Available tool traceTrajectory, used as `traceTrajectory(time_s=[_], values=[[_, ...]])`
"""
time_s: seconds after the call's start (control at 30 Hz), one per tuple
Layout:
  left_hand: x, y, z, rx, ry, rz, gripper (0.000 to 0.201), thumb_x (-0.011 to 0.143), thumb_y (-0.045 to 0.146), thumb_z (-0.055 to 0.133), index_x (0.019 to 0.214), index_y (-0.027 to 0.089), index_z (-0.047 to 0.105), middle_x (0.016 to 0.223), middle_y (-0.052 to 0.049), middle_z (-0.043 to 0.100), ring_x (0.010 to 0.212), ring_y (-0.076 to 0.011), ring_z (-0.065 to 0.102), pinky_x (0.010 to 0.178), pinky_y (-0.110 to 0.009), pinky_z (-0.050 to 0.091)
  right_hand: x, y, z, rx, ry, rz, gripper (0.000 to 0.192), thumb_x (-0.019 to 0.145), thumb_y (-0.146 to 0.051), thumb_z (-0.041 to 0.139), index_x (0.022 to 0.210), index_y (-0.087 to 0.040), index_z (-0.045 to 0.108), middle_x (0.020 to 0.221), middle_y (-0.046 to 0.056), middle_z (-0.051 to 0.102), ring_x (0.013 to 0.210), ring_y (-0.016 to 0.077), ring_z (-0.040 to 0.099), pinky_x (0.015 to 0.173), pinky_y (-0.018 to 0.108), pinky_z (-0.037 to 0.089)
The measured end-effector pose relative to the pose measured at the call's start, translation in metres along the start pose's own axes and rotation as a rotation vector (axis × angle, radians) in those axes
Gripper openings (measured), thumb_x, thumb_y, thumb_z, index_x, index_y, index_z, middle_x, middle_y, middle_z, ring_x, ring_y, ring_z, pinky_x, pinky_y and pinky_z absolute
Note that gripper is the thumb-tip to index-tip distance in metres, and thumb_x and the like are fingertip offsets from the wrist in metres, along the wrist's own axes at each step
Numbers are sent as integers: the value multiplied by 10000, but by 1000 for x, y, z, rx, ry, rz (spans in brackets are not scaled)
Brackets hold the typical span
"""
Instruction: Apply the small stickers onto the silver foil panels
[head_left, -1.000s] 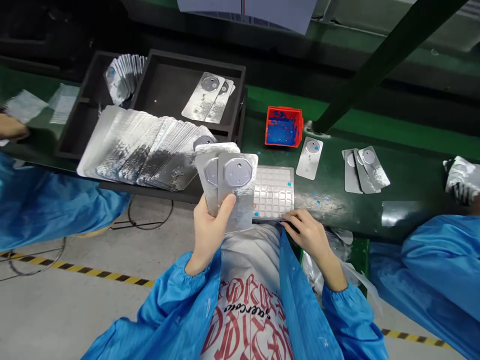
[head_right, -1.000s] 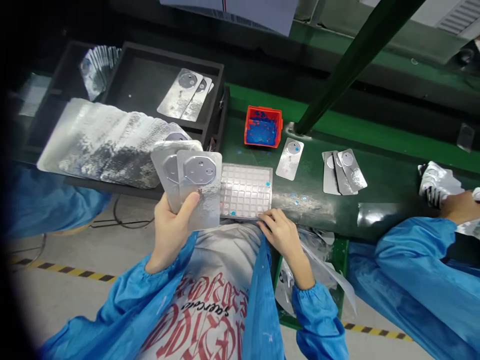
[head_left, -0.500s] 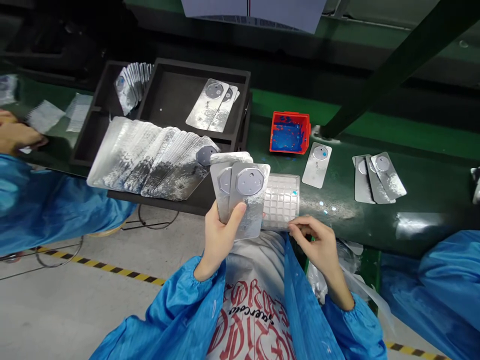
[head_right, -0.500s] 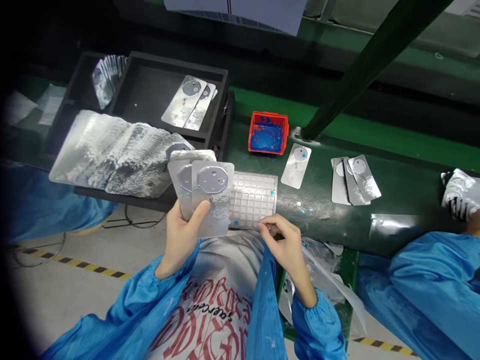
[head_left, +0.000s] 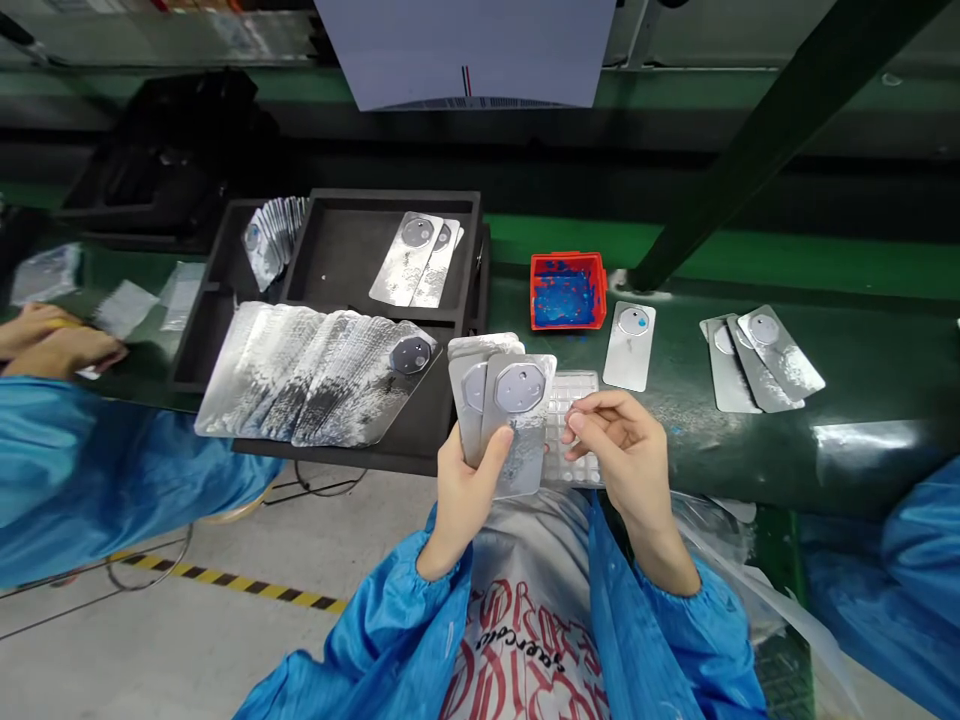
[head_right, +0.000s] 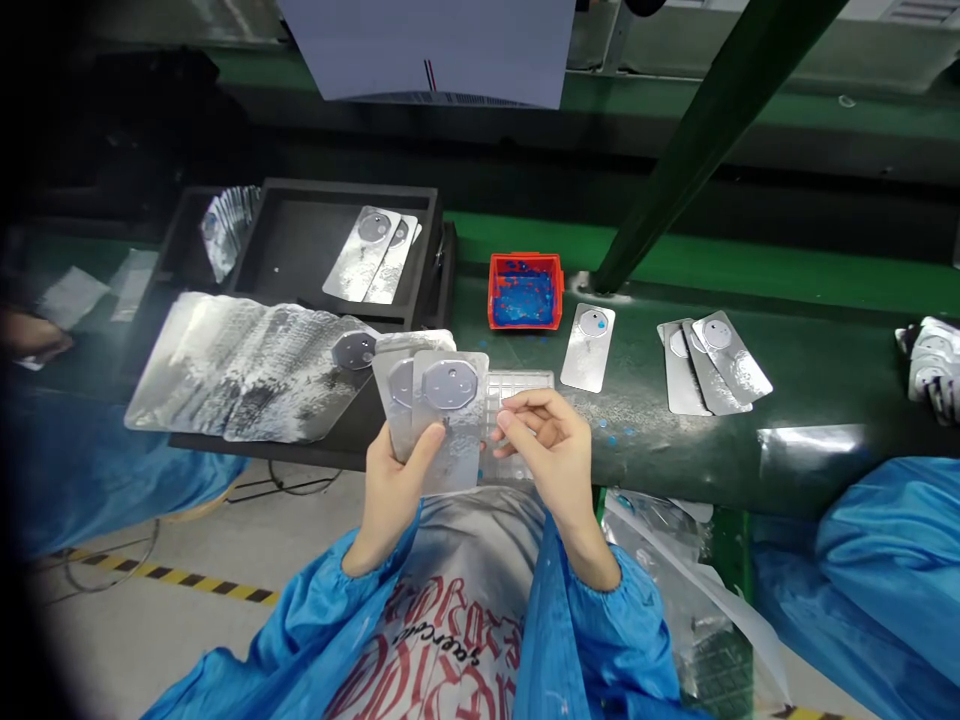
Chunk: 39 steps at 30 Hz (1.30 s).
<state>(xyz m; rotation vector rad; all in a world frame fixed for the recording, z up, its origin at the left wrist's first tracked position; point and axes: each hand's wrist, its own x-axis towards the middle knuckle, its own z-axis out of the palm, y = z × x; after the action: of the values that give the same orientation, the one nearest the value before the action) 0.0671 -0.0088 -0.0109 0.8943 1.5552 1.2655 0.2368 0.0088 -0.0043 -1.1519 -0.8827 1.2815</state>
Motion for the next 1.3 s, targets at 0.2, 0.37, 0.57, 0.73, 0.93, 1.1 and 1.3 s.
traceTrajectory(time_s=[0.2, 0.37, 0.57, 0.73, 0.93, 1.1, 1.3], values=[[0, -4, -2, 12, -8, -4, 344, 806, 470, 840, 949, 163, 779, 862, -61, 832, 788, -213, 763, 689, -272, 614, 3, 1, 3, -46, -48, -24, 216, 872, -426, 879, 950, -232, 826, 897, 22, 714, 700, 134, 658, 506, 234, 641], [1, -6, -3, 16, 4, 5, 345, 816, 475, 837, 956, 164, 784, 877, -67, 834, 789, -213, 762, 693, -274, 611, 5, 0, 3, -98, -123, 56, 338, 876, -527, 877, 956, -224, 750, 886, 26, 708, 761, 164, 711, 569, 264, 674], [2, -6, -5, 58, 24, 43, 345, 831, 495, 820, 927, 166, 780, 845, -63, 821, 768, -213, 752, 682, -281, 609, 6, -3, 9, -124, -106, 3, 324, 923, -526, 831, 951, -232, 697, 844, 14, 711, 721, 163, 726, 513, 245, 639], [1, -5, -1, 66, 31, 94, 351, 838, 506, 802, 946, 172, 790, 884, -77, 841, 841, -251, 794, 744, -318, 640, 8, -6, 16, -127, -85, -15, 288, 886, -467, 867, 1000, -225, 763, 837, 12, 712, 649, 150, 700, 487, 251, 623], [-2, -9, 0, 82, 51, 121, 303, 841, 469, 794, 923, 177, 800, 865, -77, 848, 791, -242, 792, 726, -313, 642, 11, -5, 23, -188, -67, -44, 337, 867, -516, 884, 898, -219, 729, 909, 45, 757, 821, 202, 767, 519, 242, 642], [-2, -11, -3, 86, 19, 146, 274, 866, 438, 785, 968, 186, 818, 928, -88, 868, 872, -267, 823, 794, -338, 666, 11, -7, 26, -200, -83, -49, 298, 881, -489, 871, 900, -218, 749, 918, 46, 781, 791, 187, 767, 547, 246, 660], [-3, -14, -4, 85, -14, 173, 282, 894, 435, 780, 1021, 189, 830, 987, -101, 875, 941, -280, 838, 852, -353, 674, 11, -4, 25, -269, -46, -92, 307, 890, -510, 870, 906, -218, 778, 896, 54, 815, 720, 191, 781, 615, 298, 689]])
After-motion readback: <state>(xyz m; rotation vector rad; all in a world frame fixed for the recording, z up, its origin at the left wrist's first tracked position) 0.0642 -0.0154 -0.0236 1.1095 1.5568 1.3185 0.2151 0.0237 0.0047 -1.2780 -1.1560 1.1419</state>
